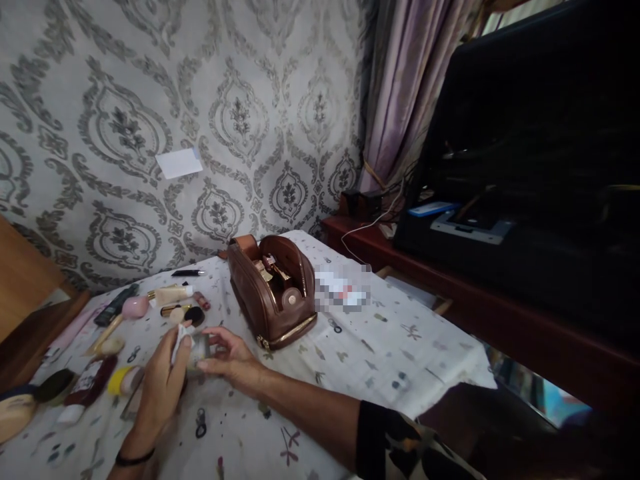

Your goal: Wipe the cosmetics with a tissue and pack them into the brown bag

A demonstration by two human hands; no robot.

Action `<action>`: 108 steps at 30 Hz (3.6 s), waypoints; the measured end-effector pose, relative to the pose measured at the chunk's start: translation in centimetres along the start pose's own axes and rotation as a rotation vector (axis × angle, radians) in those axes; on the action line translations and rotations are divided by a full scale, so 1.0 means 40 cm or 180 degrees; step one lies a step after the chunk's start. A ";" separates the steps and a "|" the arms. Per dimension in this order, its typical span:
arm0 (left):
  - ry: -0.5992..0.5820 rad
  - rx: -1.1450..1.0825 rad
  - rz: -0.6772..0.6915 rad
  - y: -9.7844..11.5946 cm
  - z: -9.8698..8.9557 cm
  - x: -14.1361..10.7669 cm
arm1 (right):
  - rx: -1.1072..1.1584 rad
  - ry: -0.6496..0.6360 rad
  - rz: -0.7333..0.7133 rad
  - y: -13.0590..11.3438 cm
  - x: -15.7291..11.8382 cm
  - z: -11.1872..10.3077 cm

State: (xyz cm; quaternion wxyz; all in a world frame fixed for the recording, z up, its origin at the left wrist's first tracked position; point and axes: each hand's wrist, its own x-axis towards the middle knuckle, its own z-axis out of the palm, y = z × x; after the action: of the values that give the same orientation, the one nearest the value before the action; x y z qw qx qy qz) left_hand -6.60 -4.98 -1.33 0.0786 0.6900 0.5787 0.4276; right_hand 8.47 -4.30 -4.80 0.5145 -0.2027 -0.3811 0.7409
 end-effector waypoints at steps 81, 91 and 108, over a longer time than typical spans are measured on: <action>-0.0830 -0.1846 -0.0359 0.063 -0.003 -0.039 | 0.1207 -0.0030 0.1592 -0.045 0.000 -0.010; -0.0476 -0.0940 -0.0416 0.089 -0.025 -0.037 | 0.0182 -0.0260 0.1282 -0.014 0.001 -0.009; 0.0503 -0.1168 -0.0468 0.010 -0.008 -0.025 | -0.0142 -0.0467 0.0045 -0.026 -0.034 0.026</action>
State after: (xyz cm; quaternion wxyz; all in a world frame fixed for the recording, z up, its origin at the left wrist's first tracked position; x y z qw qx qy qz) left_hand -6.50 -6.08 -1.39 0.1882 0.5844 0.5444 0.5716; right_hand 8.91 -5.72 -3.49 0.4753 -0.1619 -0.4329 0.7487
